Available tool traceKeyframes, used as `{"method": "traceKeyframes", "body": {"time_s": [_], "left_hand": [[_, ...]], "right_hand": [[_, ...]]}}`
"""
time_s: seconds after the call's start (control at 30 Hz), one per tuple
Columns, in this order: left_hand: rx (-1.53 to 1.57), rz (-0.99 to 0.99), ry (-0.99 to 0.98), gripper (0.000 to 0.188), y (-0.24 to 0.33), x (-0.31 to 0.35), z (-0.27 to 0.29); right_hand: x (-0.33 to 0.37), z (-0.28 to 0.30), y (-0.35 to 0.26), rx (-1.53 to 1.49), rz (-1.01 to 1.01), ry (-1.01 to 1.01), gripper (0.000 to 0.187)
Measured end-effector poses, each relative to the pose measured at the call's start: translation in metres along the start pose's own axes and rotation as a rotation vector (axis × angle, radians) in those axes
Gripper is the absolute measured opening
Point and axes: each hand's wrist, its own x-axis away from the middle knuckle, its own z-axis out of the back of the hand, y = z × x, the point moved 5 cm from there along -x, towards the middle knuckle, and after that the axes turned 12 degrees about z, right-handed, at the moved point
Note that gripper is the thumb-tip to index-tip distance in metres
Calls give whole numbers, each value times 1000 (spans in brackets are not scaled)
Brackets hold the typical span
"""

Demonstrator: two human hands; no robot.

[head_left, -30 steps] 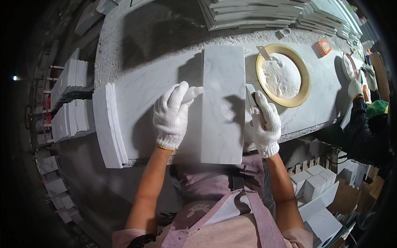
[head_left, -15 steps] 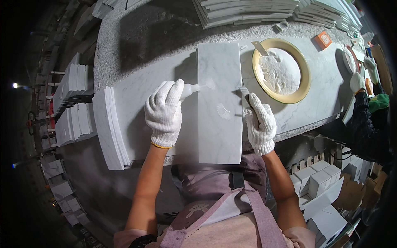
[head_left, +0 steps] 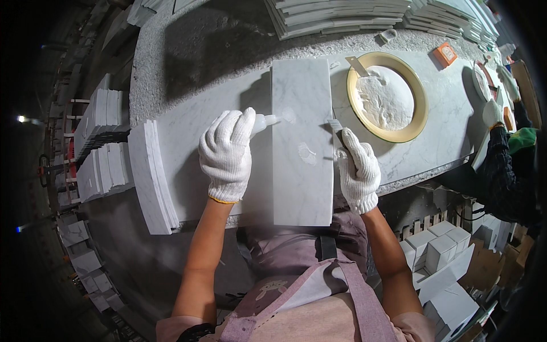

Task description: The person applies a white paste to a rectangular stone tile using a small metal spatula, spreads it evenly, and scrapes off excess. They then wipe the tile with a cloth and use an orange sanding block to smooth the surface. The person repeats this process on multiple tiles, stacking finished ones on the table.

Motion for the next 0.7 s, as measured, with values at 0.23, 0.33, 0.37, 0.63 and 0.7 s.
{"method": "traceKeyframes", "body": {"time_s": [0.23, 0.33, 0.37, 0.63, 0.7], "left_hand": [[10, -17, 7, 50, 2, -2, 1], [1, -13, 8, 50, 3, -2, 0], [-1, -11, 8, 50, 3, -2, 0], [32, -35, 43, 48, 3, -3, 1], [33, -35, 40, 48, 3, -4, 1]], "right_hand": [[-2, 0, -1, -25, 17, 26, 47], [-1, 0, 0, 0, 15, 16, 47], [0, 0, 1, 19, 0, -4, 47], [5, -1, 4, 60, -24, -43, 50], [5, -1, 5, 71, -32, -53, 50]]}}
